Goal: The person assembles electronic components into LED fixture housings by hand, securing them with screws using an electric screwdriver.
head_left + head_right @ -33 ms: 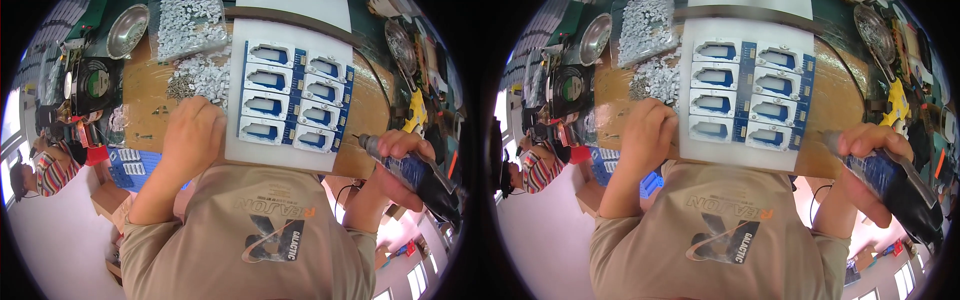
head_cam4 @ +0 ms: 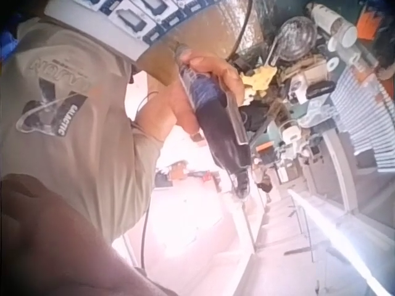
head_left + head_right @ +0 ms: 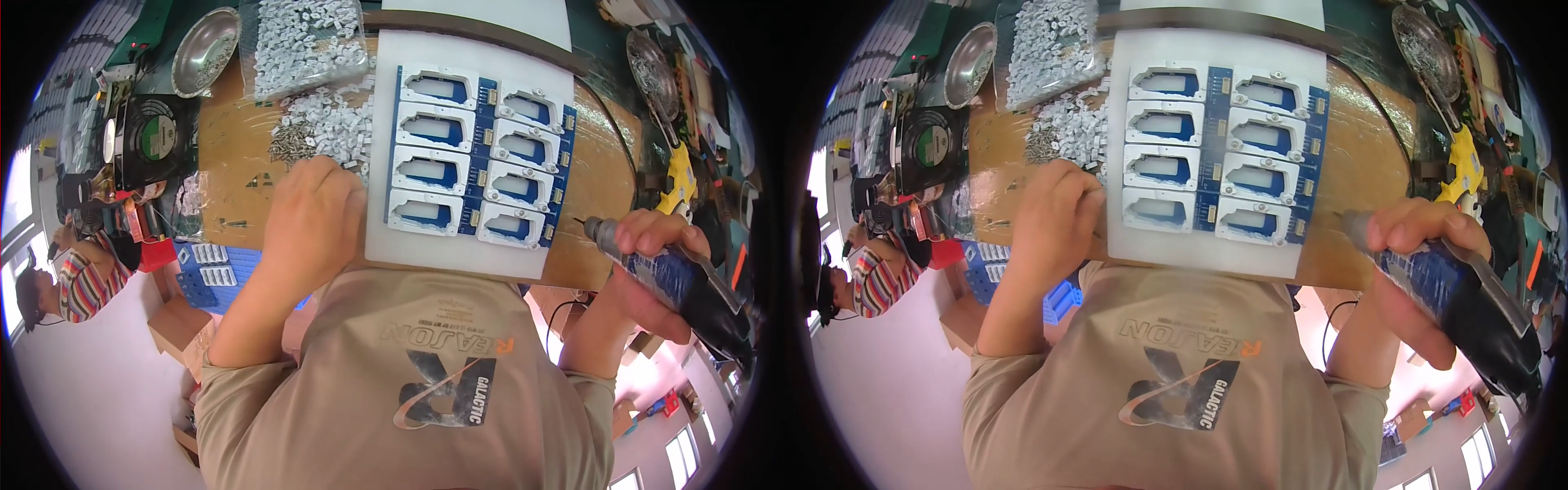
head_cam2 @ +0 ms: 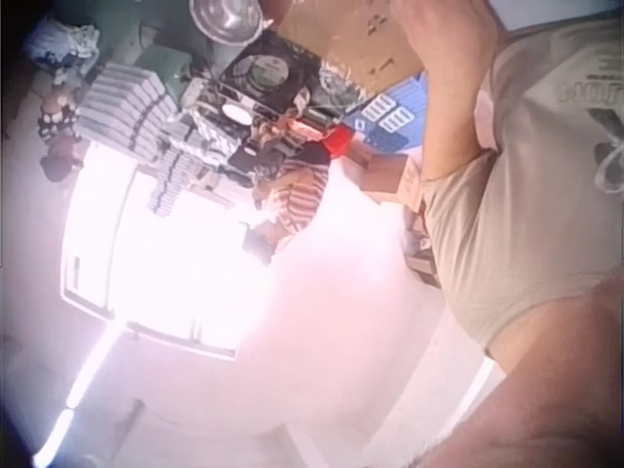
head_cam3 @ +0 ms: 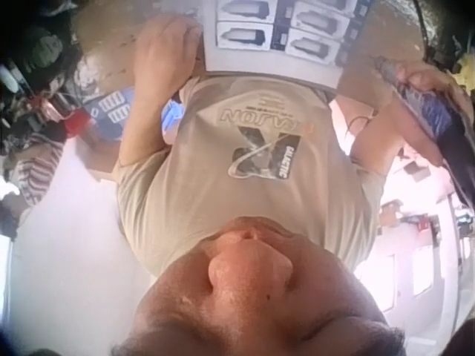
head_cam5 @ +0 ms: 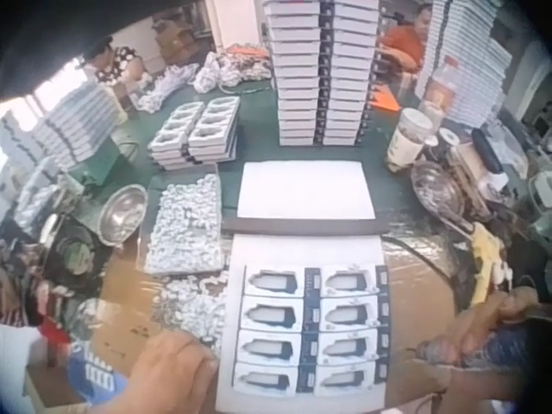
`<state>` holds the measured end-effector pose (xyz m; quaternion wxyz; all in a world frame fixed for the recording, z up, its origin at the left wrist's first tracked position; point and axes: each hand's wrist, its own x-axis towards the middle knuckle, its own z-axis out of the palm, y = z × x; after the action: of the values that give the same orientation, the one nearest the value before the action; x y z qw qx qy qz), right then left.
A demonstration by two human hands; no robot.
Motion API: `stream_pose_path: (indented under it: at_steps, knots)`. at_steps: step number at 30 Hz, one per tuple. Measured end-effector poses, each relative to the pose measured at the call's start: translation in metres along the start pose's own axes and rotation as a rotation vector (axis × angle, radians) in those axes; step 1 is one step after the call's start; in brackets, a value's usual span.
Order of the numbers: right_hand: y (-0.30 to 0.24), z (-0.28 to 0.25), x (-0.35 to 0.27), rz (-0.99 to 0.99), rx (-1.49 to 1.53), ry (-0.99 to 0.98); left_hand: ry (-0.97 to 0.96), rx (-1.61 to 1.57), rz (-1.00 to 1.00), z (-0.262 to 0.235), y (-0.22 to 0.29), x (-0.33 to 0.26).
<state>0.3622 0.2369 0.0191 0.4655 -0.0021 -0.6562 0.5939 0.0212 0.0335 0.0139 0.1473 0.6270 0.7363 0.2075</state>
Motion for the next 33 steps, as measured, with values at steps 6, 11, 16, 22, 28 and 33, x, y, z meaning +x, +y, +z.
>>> stream_pose_path:
  at_steps: [6, 11, 16, 22, 28, 33]
  knots:
    - [0.004, 0.0, -0.002, -0.053, -0.019, -0.014, -0.113, -0.008, -0.071, -0.009, -0.002, -0.005]
    - [0.008, 0.002, -0.002, -0.044, 0.036, 0.009, 0.062, 0.055, 0.087, -0.001, -0.008, -0.013]
    - [0.002, 0.005, -0.001, -0.049, 0.005, 0.007, 0.073, 0.101, 0.232, 0.0, -0.017, -0.015]
    - [0.002, 0.005, -0.006, -0.071, -0.019, -0.004, 0.072, 0.141, 0.275, -0.002, -0.024, -0.017]
    - [-0.03, 0.028, 0.014, -0.013, -0.06, -0.06, 0.145, -0.02, 0.285, 0.002, -0.004, -0.012]
    - [-0.032, 0.073, 0.034, 0.005, 0.02, -0.117, 0.179, -0.222, 0.359, 0.029, 0.048, 0.005]
